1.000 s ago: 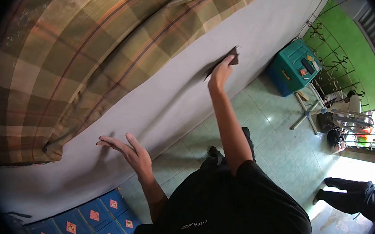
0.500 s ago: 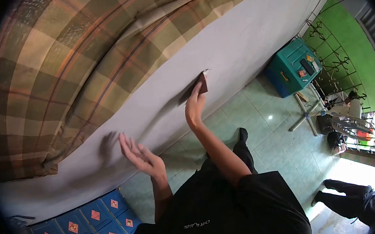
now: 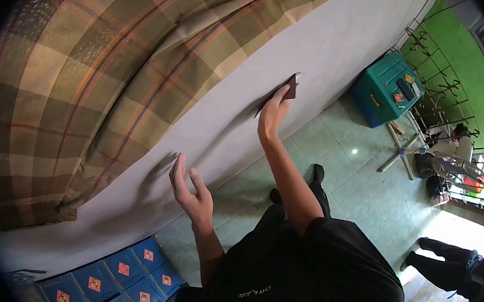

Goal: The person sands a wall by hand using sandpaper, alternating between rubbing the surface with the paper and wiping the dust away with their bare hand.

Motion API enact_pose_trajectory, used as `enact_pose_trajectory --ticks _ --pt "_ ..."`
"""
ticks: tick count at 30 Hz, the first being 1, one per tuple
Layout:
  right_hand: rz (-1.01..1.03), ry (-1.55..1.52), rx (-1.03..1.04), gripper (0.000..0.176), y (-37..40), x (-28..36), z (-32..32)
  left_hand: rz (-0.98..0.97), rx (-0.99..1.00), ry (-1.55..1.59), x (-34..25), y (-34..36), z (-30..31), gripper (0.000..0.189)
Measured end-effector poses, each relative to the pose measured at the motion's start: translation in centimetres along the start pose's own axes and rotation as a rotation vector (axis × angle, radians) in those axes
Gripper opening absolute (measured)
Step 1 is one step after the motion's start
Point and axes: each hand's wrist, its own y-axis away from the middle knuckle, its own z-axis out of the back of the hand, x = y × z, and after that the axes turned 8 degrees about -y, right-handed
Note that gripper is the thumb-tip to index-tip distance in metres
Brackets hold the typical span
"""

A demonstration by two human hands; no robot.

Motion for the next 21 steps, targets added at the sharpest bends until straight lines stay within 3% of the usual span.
enact_pose_trajectory --ticks 1,3,6,8,9,12,13,16,18,19,21 --pt "-0.041 0.031 -0.009 0.043 0.0 0.1 0.0 0.005 -0.002 -0.001 0.2 0.1 0.0 0.032" --pt "0.26 0.145 0.058 0.041 3.6 -0.2 0.2 0.001 0.047 -0.055 0.6 -0.2 -0.4 0.033" --pt "0.256 0.138 0.026 0.049 0.9 -0.1 0.3 -0.021 0.082 -0.106 0.5 -0.7 -0.7 0.033" --pt "-0.439 -0.075 0.005 0.05 -2.6 5.4 0.4 -0.025 0.064 -0.093 0.4 -0.8 -0.4 0.034" --pt "-0.442 -0.08 0.001 0.05 -1.7 5.0 0.4 -0.031 0.047 -0.07 0.3 -1.0 -0.3 0.034" --pt "0.096 0.17 0.064 0.052 3.6 1.0 0.2 -0.034 0.054 -0.09 1.0 -1.0 -1.0 0.034" --pt "0.065 0.137 0.105 0.05 5.4 0.8 0.3 -0.038 0.058 -0.085 0.8 -1.2 -1.2 0.034" --pt "0.051 0.062 -0.007 0.05 0.3 1.7 0.3 -0.06 0.079 -0.097 0.2 -1.8 -1.0 0.034" --pt "-0.494 -0.137 -0.053 0.049 -3.8 4.9 0.8 -0.086 0.105 -0.08 0.0 -2.1 -0.5 0.033" --pt "-0.492 -0.138 -0.051 0.049 -2.7 4.1 0.6 -0.086 0.102 -0.079 0.2 -2.0 -0.4 0.033" --pt "0.082 0.011 0.018 0.045 1.7 1.0 0.3 -0.074 0.117 -0.051 0.5 -2.1 -0.9 0.032"
